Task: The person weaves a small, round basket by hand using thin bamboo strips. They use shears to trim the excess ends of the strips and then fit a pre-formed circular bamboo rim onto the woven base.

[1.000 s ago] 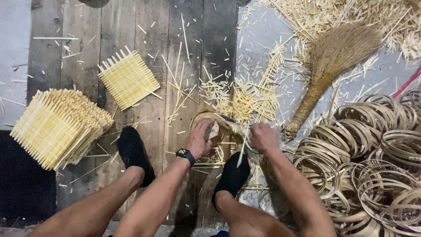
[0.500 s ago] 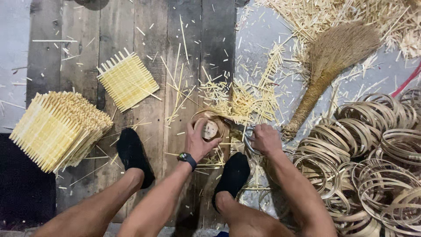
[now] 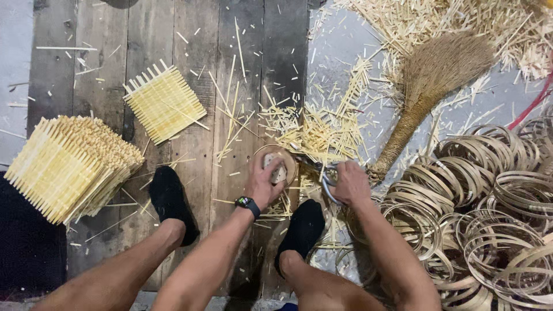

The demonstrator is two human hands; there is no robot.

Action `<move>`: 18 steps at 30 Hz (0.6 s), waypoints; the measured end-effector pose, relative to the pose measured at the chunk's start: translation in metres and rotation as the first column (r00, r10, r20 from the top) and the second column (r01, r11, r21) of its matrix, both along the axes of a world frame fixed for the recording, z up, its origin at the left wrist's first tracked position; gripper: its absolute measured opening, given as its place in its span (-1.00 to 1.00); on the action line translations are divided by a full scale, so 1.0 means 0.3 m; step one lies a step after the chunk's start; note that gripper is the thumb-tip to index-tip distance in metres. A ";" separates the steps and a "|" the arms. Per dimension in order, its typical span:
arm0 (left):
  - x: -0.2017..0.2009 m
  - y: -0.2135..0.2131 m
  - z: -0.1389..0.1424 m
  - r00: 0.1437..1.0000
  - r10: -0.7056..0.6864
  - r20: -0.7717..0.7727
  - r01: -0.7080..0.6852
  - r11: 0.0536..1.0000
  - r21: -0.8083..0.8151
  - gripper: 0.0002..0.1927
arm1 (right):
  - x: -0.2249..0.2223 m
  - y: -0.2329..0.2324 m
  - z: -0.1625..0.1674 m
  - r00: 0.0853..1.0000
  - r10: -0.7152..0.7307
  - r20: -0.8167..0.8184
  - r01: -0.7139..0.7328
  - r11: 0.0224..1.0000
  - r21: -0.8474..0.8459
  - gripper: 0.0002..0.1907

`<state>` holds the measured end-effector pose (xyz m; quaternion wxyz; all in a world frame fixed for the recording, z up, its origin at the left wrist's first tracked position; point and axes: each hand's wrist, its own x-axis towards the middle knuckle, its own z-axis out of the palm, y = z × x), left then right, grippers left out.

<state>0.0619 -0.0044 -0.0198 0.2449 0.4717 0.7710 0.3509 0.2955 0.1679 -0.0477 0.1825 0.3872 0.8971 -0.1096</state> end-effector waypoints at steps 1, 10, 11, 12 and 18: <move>-0.005 0.004 -0.004 0.999 -0.051 -0.006 0.051 0.998 0.032 -0.32 | -0.016 -0.008 0.000 0.998 0.003 0.065 -0.002 1.000 -0.025 -0.43; -0.072 0.013 0.058 0.982 -0.187 0.031 0.189 0.978 -0.090 -0.17 | -0.008 0.011 0.035 0.998 -0.058 0.041 0.060 0.996 -0.072 -0.66; -0.056 0.013 0.067 0.990 -0.103 0.092 0.114 0.986 -0.122 -0.18 | -0.007 0.015 0.049 0.996 -0.083 0.024 0.085 0.994 -0.068 -0.65; -0.034 0.011 0.073 0.988 -0.019 0.151 0.044 0.986 -0.162 -0.18 | -0.012 0.012 0.064 0.996 -0.078 0.046 0.081 0.994 -0.073 -0.57; -0.007 0.004 0.040 0.996 -0.088 0.003 0.088 0.994 0.062 -0.21 | -0.095 -0.039 0.106 0.996 -0.071 0.058 0.075 0.994 -0.081 -0.55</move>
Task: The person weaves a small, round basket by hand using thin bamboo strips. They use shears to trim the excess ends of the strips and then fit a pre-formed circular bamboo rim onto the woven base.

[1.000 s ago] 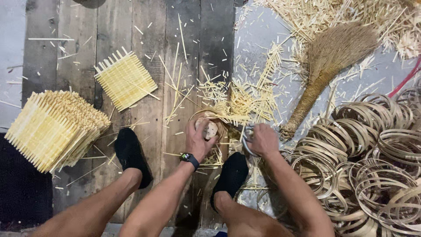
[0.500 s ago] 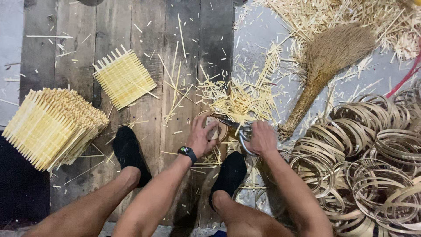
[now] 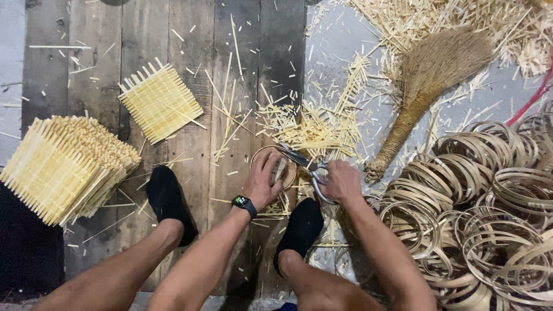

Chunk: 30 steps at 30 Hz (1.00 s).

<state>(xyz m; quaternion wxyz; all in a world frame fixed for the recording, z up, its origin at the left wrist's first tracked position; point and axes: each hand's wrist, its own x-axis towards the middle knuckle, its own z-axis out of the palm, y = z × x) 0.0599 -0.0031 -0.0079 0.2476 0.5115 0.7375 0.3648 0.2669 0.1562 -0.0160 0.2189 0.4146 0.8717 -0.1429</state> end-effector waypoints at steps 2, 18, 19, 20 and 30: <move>0.001 -0.005 -0.017 0.998 0.027 0.050 -0.027 1.000 -0.011 -0.22 | 0.003 -0.006 -0.018 0.995 -0.067 -0.069 0.063 0.996 -0.061 -0.70; -0.017 -0.016 -0.079 0.998 0.054 0.029 -0.055 0.998 0.041 -0.23 | 0.086 -0.015 -0.047 0.968 0.029 -0.248 -0.001 0.993 0.114 -0.52; -0.010 -0.019 -0.079 0.997 0.053 0.050 -0.054 0.998 0.033 -0.23 | 0.070 -0.017 -0.044 0.974 0.040 -0.224 -0.012 0.992 0.124 -0.47; -0.004 -0.019 -0.078 0.999 0.042 0.030 -0.044 0.997 0.065 -0.25 | 0.059 -0.018 -0.042 0.979 0.051 -0.199 -0.024 0.991 0.134 -0.40; 0.031 -0.039 0.003 0.995 0.089 -0.035 -0.092 0.993 -0.076 -0.22 | 0.096 -0.026 -0.121 0.985 -0.172 -0.018 0.170 0.983 -0.073 -0.51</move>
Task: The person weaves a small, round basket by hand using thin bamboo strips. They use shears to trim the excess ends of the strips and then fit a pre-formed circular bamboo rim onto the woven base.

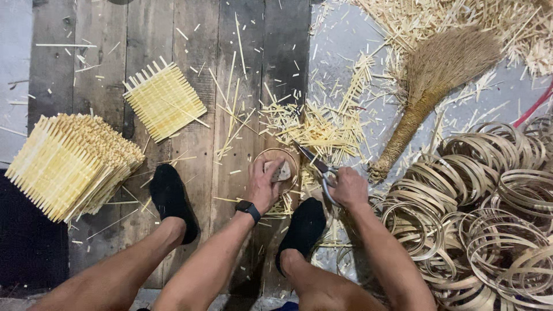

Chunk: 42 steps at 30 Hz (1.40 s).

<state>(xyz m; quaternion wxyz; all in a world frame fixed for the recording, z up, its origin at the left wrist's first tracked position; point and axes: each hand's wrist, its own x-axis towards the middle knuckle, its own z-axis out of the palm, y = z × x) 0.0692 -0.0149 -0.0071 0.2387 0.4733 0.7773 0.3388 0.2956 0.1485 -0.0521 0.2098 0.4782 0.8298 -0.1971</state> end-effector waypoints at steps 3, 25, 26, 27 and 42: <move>-0.008 0.010 -0.005 0.992 0.045 0.114 -0.035 0.995 -0.091 -0.27 | 0.012 0.008 -0.028 0.994 -0.111 -0.009 0.111 0.992 0.066 -0.50; -0.094 0.122 -0.348 0.433 0.421 0.797 -0.281 0.903 -0.324 -0.72 | -0.269 -0.101 0.143 0.537 -0.742 -0.402 0.315 0.618 -0.720 -0.72; -0.092 0.121 -0.342 0.468 0.447 0.763 -0.287 0.893 -0.348 -0.73 | -0.272 -0.104 0.146 0.530 -0.762 -0.372 0.329 0.589 -0.738 -0.72; -0.092 0.120 -0.332 0.501 0.472 0.726 -0.295 0.881 -0.370 -0.74 | -0.274 -0.108 0.149 0.524 -0.779 -0.344 0.340 0.561 -0.755 -0.72; -0.082 -0.156 -0.353 -0.221 0.522 0.824 -0.250 0.786 -0.565 -0.65 | -0.286 -0.253 0.122 0.229 -0.971 -0.071 0.310 0.143 -0.940 -0.83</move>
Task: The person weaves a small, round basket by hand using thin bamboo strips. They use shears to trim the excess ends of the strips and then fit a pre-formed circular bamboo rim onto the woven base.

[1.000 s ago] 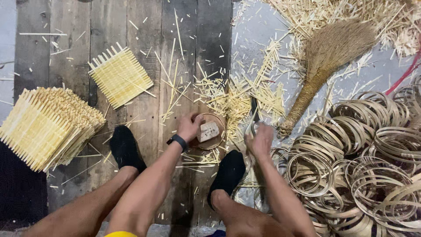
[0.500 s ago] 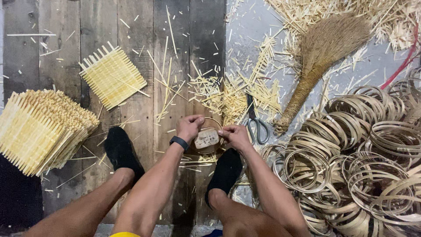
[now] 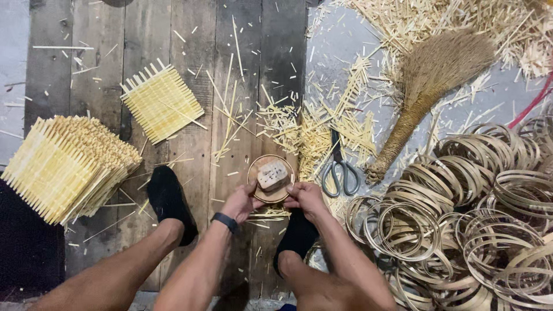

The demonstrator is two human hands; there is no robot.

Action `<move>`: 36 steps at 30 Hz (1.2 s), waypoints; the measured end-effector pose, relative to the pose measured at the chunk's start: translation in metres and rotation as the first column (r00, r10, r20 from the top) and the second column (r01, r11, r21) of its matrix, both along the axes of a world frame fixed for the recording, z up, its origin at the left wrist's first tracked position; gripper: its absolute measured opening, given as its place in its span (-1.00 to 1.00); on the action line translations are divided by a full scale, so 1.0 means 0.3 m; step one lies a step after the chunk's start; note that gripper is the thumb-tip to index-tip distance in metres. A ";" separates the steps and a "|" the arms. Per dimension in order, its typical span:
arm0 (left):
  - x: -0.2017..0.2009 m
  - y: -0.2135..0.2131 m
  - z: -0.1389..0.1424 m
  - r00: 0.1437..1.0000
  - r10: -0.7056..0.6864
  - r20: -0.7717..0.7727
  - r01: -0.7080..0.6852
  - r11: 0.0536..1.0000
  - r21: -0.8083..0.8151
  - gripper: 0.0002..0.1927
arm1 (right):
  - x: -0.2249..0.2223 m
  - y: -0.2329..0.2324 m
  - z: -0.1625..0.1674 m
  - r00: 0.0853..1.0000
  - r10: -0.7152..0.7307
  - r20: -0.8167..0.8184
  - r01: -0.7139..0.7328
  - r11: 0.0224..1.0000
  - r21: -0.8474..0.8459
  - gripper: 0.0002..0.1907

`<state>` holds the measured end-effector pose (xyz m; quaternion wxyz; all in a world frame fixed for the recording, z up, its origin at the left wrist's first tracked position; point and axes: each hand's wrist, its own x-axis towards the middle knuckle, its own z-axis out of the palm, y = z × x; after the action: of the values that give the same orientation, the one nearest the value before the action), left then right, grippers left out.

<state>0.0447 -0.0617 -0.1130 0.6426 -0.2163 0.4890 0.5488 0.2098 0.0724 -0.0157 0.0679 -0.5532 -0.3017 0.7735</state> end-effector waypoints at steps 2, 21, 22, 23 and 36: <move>0.025 -0.023 -0.030 0.999 0.018 -0.045 -0.018 1.000 0.001 -0.66 | -0.013 -0.011 -0.013 0.999 0.006 0.051 -0.008 0.999 0.042 -0.83; -0.014 0.155 0.307 0.268 -0.203 -0.942 0.539 0.842 -0.028 -0.44 | -0.041 -0.048 0.104 0.994 0.070 -0.078 -0.062 0.993 0.102 -0.33; 0.000 0.174 0.309 0.301 -0.169 -0.939 0.498 0.867 0.004 -0.45 | -0.042 -0.066 0.090 0.996 0.038 -0.087 -0.029 0.994 0.101 -0.37; 0.006 0.180 0.308 0.272 -0.201 -0.941 0.512 0.858 -0.035 -0.49 | -0.046 -0.089 0.073 0.995 0.005 -0.095 0.004 0.995 0.100 -0.41; -0.316 0.045 0.063 -0.179 -0.659 -0.730 0.624 0.498 -0.602 -0.69 | 0.083 -0.038 0.058 0.950 -0.019 -0.312 0.092 0.971 0.222 -0.55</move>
<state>-0.0501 -0.0483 -0.0941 0.3986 0.4159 0.8039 0.1481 0.2347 0.0611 0.0017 0.2007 -0.4222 -0.3606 0.8071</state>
